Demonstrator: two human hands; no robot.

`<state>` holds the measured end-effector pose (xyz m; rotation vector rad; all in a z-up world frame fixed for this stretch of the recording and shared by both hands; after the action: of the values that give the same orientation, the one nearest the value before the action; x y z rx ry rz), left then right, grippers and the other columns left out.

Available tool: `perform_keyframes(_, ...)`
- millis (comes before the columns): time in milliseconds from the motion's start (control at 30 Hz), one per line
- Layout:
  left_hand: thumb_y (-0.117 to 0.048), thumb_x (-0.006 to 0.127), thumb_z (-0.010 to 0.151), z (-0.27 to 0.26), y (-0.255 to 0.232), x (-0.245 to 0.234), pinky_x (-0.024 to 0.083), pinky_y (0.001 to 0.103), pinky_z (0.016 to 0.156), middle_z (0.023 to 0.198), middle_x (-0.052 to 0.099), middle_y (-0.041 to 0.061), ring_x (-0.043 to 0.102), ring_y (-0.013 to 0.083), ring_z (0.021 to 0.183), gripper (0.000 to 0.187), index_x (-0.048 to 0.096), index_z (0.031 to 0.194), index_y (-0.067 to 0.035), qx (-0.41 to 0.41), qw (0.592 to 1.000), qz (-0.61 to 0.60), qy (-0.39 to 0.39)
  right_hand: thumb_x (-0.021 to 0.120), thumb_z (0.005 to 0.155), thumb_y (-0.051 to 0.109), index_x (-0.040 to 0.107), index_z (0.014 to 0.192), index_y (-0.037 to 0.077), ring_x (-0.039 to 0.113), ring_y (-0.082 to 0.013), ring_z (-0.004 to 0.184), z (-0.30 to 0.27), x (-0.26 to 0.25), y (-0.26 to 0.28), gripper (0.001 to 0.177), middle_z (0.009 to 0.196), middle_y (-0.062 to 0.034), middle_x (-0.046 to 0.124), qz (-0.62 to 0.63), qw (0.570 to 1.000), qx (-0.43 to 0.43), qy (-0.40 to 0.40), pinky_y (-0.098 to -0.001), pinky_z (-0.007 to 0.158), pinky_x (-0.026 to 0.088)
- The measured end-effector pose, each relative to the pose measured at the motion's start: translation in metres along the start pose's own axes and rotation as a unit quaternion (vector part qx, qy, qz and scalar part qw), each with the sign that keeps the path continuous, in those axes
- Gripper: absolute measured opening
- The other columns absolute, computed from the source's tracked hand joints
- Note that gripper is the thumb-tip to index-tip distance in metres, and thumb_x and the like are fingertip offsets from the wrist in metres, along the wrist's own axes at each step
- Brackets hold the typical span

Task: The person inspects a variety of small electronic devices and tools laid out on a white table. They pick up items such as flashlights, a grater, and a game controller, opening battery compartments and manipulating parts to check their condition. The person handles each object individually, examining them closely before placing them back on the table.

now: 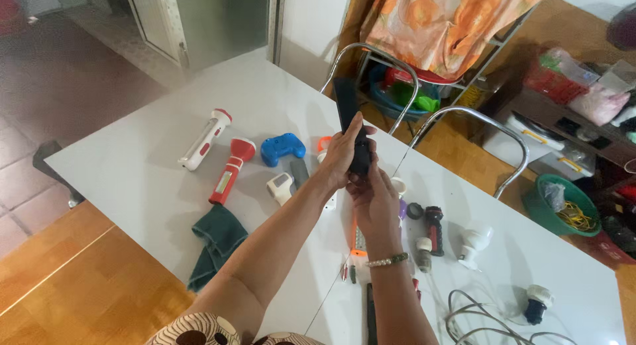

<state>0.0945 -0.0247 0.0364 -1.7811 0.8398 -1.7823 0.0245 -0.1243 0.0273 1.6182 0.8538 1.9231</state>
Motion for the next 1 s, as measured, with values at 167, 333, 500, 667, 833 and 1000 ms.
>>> perform_keyframes(167,-0.063,0.062,0.092,-0.005,0.003,0.004,0.054,0.03,0.049,0.069,0.063,0.008,0.064,0.0177,0.055,0.062,0.062,0.105,-0.002,0.0,1.0,-0.005,0.011,0.052,0.107,0.021,0.061,0.119,-0.004,0.063,-0.0182,0.084,-0.008,-0.007,-0.001,0.029,0.1,-0.0104,0.066,-0.032,0.999,0.019,-0.033,-0.0336,0.073,0.051)
perform_keyframes(333,-0.063,0.064,0.091,-0.005,0.004,0.001,0.051,0.029,0.047,0.067,0.062,0.007,0.062,0.0171,0.054,0.064,0.06,0.105,-0.001,0.023,0.999,0.03,0.008,0.055,0.105,0.017,0.06,0.111,-0.002,0.063,-0.0199,0.077,-0.01,-0.017,-0.008,0.021,0.092,-0.0115,0.066,-0.051,0.997,0.026,-0.054,-0.0357,0.069,0.052)
perform_keyframes(500,-0.063,0.065,0.09,-0.01,-0.001,-0.006,0.049,0.029,0.047,0.065,0.061,0.008,0.061,0.0175,0.053,0.066,0.06,0.107,0.001,0.027,0.999,0.043,0.013,0.059,0.105,0.014,0.059,0.108,-0.003,0.063,-0.0188,0.072,-0.005,-0.022,-0.018,0.018,0.089,-0.0109,0.065,-0.046,0.997,0.005,-0.055,-0.0336,0.064,0.052)
perform_keyframes(667,-0.067,0.058,0.093,-0.008,-0.01,-0.009,0.052,0.03,0.05,0.068,0.061,0.008,0.061,0.0186,0.055,0.07,0.059,0.109,0.002,0.009,0.998,0.025,0.06,0.061,0.103,0.012,0.061,0.112,-0.003,0.063,-0.0163,0.071,-0.006,-0.007,-0.021,0.017,0.087,-0.009,0.064,-0.062,0.994,-0.023,-0.091,-0.0306,0.063,0.053)
perform_keyframes(833,-0.075,0.041,0.095,0.002,-0.009,-0.013,0.053,0.029,0.053,0.071,0.061,0.008,0.061,0.0175,0.057,0.081,0.058,0.115,0.001,-0.025,0.994,-0.003,0.106,0.064,0.098,0.011,0.058,0.114,0.002,0.063,-0.0162,0.07,-0.015,0.008,-0.021,0.019,0.084,-0.0109,0.065,-0.115,0.979,-0.059,-0.158,-0.0304,0.061,0.052)
perform_keyframes(1000,-0.077,0.038,0.096,0.005,-0.004,-0.019,0.054,0.029,0.057,0.073,0.06,0.008,0.062,0.0164,0.062,0.085,0.058,0.119,0.002,-0.028,0.992,-0.013,0.126,0.063,0.099,0.007,0.059,0.115,0.003,0.061,-0.0168,0.069,-0.015,0.003,-0.031,0.016,0.084,-0.0106,0.065,-0.109,0.978,-0.066,-0.168,-0.0302,0.06,0.05)
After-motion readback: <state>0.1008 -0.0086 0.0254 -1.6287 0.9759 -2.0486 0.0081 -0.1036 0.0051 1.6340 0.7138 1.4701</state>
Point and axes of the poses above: each hand's wrist, its own z-axis towards the middle knuckle, its own x-axis out of the palm, y = z × x, the point moved 5 cm from there along z, towards the middle knuckle
